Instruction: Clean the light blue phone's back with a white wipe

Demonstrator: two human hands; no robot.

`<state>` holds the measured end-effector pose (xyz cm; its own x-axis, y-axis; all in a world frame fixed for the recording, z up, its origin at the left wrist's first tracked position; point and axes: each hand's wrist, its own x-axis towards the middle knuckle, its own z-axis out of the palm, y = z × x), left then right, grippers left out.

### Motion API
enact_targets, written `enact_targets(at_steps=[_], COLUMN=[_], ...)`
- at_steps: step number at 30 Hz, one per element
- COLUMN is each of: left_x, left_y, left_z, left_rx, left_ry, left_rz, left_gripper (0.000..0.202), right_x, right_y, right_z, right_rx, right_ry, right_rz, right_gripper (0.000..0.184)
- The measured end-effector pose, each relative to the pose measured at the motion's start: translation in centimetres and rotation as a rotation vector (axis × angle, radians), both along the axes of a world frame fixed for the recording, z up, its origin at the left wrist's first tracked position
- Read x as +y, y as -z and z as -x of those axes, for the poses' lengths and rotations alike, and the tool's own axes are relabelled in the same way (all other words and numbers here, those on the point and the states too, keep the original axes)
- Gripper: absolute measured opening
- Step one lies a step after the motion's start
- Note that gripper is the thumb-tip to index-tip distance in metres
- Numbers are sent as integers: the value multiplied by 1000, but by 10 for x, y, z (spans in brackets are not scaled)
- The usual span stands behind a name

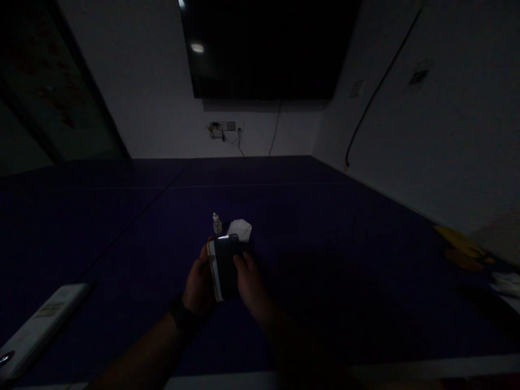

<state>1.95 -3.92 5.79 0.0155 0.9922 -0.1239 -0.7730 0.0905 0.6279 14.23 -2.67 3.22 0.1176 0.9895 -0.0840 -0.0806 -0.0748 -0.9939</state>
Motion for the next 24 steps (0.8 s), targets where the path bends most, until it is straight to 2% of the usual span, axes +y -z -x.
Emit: enact_targets(at_steps=[3, 7, 12, 15, 19, 24], left_x=[-1, 0, 2, 2, 0, -6], left_y=[3, 14, 22, 21, 16, 8], left_z=[-2, -3, -3, -1, 3, 3], left_rx=[-6, 0, -9, 72, 179, 105], left_ry=[-12, -60, -89, -109, -130, -104], left_rz=[4, -13, -47, -98, -114, -91], left_gripper=[59, 61, 60, 57, 55, 51], right_x=[-2, -10, -23, -30, -36, -22], right_y=[-4, -16, -25, -25, -20, -20], right_z=[7, 16, 24, 27, 25, 17], right_rx=[-108, -240, -349, -452, -564, -565], right_ry=[19, -101, -142, -139, -64, -9], right_rz=[80, 0, -114, -190, -268, -324], right_gripper=[53, 44, 44, 51, 66, 56])
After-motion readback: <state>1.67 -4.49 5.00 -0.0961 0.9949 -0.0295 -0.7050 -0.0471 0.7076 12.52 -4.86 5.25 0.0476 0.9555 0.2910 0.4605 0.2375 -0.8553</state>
